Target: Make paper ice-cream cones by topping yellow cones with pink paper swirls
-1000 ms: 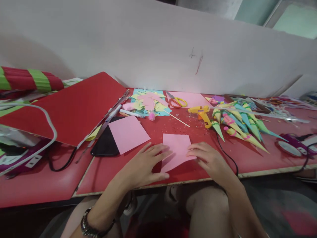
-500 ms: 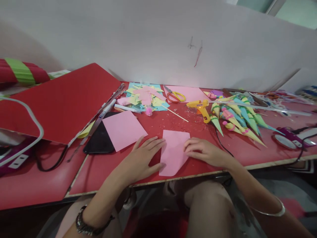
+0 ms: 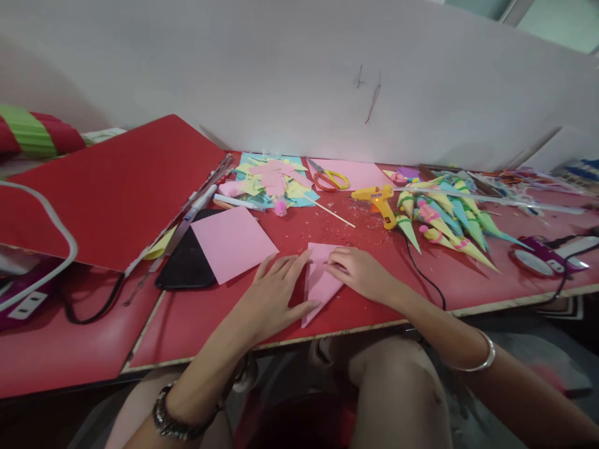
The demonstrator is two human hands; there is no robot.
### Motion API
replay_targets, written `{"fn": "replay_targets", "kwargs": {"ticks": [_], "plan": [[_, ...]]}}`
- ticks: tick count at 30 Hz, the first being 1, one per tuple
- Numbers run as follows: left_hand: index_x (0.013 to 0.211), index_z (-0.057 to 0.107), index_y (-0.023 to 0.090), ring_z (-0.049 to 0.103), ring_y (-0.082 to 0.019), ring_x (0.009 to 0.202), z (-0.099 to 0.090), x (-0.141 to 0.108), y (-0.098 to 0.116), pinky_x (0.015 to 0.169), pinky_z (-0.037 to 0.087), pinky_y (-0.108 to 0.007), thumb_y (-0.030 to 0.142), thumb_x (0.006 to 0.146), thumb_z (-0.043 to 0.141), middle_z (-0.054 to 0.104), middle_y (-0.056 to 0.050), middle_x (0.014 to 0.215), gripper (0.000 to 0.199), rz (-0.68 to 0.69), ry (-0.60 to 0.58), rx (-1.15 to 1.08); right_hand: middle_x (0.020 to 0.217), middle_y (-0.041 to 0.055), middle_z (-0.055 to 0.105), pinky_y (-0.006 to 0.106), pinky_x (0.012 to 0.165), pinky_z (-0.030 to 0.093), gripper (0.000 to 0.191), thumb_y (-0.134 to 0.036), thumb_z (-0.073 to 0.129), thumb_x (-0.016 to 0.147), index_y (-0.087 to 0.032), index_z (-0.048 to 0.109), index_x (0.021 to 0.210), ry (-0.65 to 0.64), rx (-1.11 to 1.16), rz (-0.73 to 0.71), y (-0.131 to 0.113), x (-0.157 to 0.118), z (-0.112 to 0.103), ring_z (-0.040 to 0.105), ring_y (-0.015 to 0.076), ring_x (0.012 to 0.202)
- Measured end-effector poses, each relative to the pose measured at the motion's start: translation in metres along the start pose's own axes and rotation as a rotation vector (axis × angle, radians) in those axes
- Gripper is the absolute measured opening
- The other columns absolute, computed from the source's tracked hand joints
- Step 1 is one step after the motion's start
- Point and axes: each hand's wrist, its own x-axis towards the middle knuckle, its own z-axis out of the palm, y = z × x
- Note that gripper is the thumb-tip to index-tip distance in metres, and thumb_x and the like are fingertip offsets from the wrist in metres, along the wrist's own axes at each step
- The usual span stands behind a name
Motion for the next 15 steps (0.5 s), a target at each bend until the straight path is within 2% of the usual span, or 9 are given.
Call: {"fn": "replay_targets", "kwargs": {"ticks": [15], "plan": [[0.132,0.028,0.018,0.039,-0.024,0.120,0.0018,-0.0007,-0.0008,0.103,0.021,-0.044,0.046,0.079,0.049,0.046,-0.010,0.131,0.063,0.000,0.018,0.025,0.071,0.0016,0.058,0.022,0.060,0.030,0.023,-0.029,0.045,0.087,-0.017,0.051,0.069,0.036,-0.108,0.062,-0.0012,0.0024,0.0076,0.052,0.0128,0.067]]}}
